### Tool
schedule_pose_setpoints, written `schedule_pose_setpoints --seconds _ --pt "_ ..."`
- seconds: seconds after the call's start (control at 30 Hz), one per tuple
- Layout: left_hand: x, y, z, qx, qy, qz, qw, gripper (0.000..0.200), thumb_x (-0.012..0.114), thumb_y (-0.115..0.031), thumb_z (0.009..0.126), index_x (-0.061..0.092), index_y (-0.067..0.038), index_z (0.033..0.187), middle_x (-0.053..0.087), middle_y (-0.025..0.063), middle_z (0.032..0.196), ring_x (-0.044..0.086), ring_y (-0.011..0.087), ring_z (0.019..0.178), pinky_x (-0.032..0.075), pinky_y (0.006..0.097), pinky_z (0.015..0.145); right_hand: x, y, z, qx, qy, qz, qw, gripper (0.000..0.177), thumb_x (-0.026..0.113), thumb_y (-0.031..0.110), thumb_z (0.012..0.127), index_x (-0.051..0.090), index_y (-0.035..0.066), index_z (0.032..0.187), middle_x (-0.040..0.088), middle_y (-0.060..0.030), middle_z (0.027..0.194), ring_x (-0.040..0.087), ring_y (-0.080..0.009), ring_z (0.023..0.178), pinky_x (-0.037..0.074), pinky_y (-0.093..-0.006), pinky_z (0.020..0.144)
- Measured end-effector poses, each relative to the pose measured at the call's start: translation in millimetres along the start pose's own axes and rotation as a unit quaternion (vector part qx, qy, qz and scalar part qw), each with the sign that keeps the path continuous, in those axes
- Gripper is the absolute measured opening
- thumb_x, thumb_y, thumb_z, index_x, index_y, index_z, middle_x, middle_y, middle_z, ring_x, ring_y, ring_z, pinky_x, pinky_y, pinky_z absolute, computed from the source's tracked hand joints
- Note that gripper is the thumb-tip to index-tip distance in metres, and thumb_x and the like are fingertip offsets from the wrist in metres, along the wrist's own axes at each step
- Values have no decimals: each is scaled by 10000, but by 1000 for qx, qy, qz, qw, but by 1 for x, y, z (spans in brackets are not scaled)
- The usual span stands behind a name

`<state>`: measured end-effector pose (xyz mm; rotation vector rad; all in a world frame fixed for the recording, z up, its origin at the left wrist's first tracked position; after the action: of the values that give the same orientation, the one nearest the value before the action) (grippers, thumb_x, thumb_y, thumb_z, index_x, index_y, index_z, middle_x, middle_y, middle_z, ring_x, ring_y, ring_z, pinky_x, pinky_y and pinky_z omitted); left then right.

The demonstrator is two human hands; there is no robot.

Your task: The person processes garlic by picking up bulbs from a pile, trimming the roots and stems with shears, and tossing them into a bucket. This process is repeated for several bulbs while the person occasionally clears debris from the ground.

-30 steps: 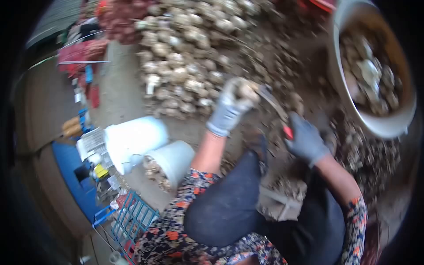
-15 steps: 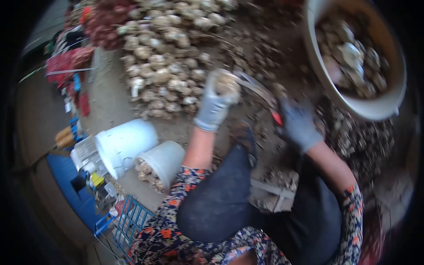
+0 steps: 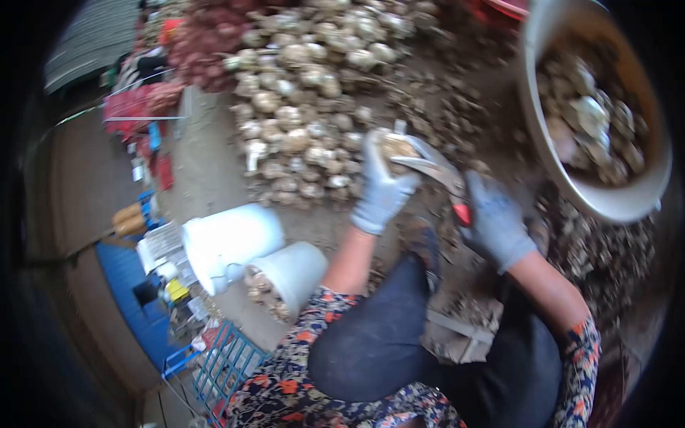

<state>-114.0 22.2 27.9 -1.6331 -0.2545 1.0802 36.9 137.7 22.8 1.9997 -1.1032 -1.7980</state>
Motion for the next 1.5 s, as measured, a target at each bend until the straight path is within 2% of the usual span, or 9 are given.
schedule_pose_setpoints --seconds 0.27,0.57,0.67,0.9,0.97,1.1,1.2,1.43,1.5 --pt "4 -9 12 50 -37 114 992 803 711 -25 631 284 29 1309 454 240 1157 504 378 1070 409 412 952 13 0 19 0 22 36 999 375 653 202 765 446 25 1023 547 -231 882 551 -419 848 432 -507 721" --pt "12 14 13 -46 -32 62 997 665 768 -72 710 378 8 1243 542 112 1041 579 169 874 509 298 779 31 -25 25 89 136 34 986 278 606 185 803 448 24 965 610 -228 840 607 -424 841 471 -499 745" --pt "13 17 11 -178 -14 -146 973 651 744 17 716 379 15 1254 526 92 1084 573 128 900 519 249 793 38 -42 13 99 104 45 989 291 585 223 827 454 24 994 603 -229 902 606 -409 869 470 -493 757" --pt "33 17 0 -50 35 12 998 687 763 -40 685 395 15 1263 561 97 1079 566 156 981 481 286 886 18 -28 4 -3 -4 -14 1000 360 610 296 804 470 55 1032 585 -184 918 598 -368 856 474 -467 739" --pt "46 16 -9 -147 70 -65 984 678 755 -48 680 402 16 1255 566 107 1095 574 151 972 486 288 875 18 -28 6 6 8 -16 1000 366 604 316 816 470 56 1037 586 -187 941 602 -371 871 474 -476 753" --pt "55 5 -11 -11 77 42 996 642 750 -45 684 420 20 1231 584 97 1040 593 152 914 504 284 831 19 -34 3 27 35 -29 999 375 599 319 831 478 36 1045 602 -216 921 610 -384 895 479 -481 777" --pt "53 20 -8 -182 18 -17 983 643 807 -134 676 435 20 1178 605 128 973 622 197 832 524 313 771 59 -65 -18 107 78 173 976 320 564 273 850 501 -17 971 606 -293 838 599 -437 877 460 -496 783" --pt "64 -151 69 214 110 -129 962 907 803 -427 708 299 64 1282 511 166 1117 614 221 944 562 288 746 72 -80 -32 115 55 223 966 326 586 297 837 513 -4 938 605 -269 831 582 -459 867 448 -488 747" --pt "35 -83 125 128 21 -71 989 778 791 -413 733 437 101 1198 604 134 933 642 158 795 540 213 562 72 -78 -30 163 134 262 941 319 583 294 838 518 -4 932 601 -270 828 584 -455 858 448 -481 746"
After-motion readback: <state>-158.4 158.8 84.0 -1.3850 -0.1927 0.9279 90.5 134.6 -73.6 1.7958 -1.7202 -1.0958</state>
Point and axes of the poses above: each hand's wrist, its own z-axis towards the middle knuckle, its own x-axis out of the palm, y = z × x, the point moved 8 cm from there along z, towards the middle knuckle
